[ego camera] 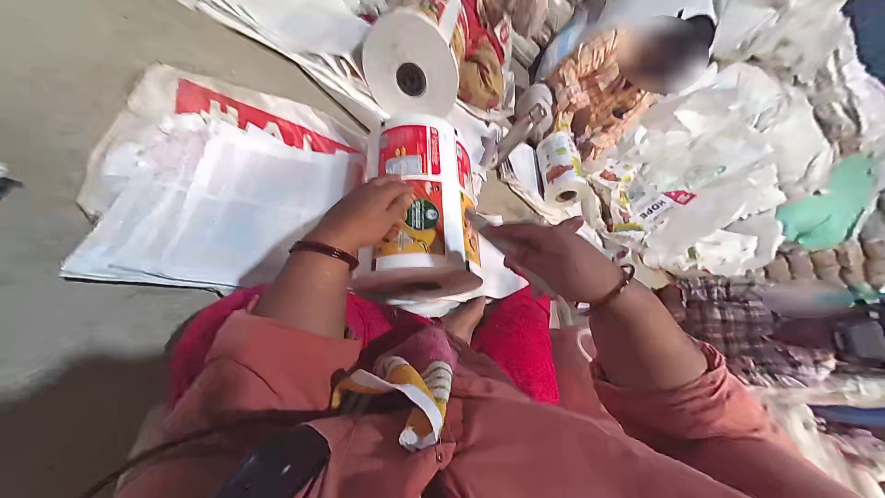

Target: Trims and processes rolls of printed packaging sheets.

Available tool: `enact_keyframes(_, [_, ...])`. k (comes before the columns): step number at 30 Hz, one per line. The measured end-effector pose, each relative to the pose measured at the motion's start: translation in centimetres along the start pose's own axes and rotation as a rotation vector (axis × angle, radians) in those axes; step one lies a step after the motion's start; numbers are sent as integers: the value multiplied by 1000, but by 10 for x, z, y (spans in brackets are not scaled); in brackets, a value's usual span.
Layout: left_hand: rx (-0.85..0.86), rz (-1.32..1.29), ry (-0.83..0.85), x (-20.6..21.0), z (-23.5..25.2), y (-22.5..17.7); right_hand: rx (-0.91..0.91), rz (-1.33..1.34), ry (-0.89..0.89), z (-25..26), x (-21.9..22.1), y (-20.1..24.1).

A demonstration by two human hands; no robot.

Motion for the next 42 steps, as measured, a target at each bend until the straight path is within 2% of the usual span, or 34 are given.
enact_keyframes(1, [-3,-3,-3,0,1,1,81,2,-72,17,-14,-10])
enact_keyframes(3, [4,2,-12,1,3,2,200,-3,-108,58,-34,-29])
enact_keyframes(9, [-21,10,-2,1,3,3,250,-35,-176,180,-48,-68])
enact_keyframes(12, [2,11,-7,-1,5,6,254,-91,-163,213,-49,-73])
enact_keyframes(15, [6,11,-1,-3,9,9,251,-80,-155,225,-48,-74])
enact_keyframes(22, [9,-15,18,-7,9,6,222,-168,-127,224,-46,-65])
enact_keyframes(30, [-35,-8,11,-10,10,4,187,-411,23,205,-43,-35])
enact_keyframes(33, [-44,-13,33,-8,7,4,236,-381,126,188,-35,-30])
enact_keyframes(38, [-47,-4,30,-8,3,1,195,-343,190,149,-23,-17])
enact_keyframes(42, [-43,-24,9,-7,1,3,152,-402,259,98,1,8])
Point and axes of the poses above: each hand's wrist, its own z-axis towards the middle knuckle, its own x-axis out of the palm, y = z × x, the point moved 7 cm from there along z, towards the middle knuckle, and after that the axes turned 7 degrees about -x, right-handed, at the moved point
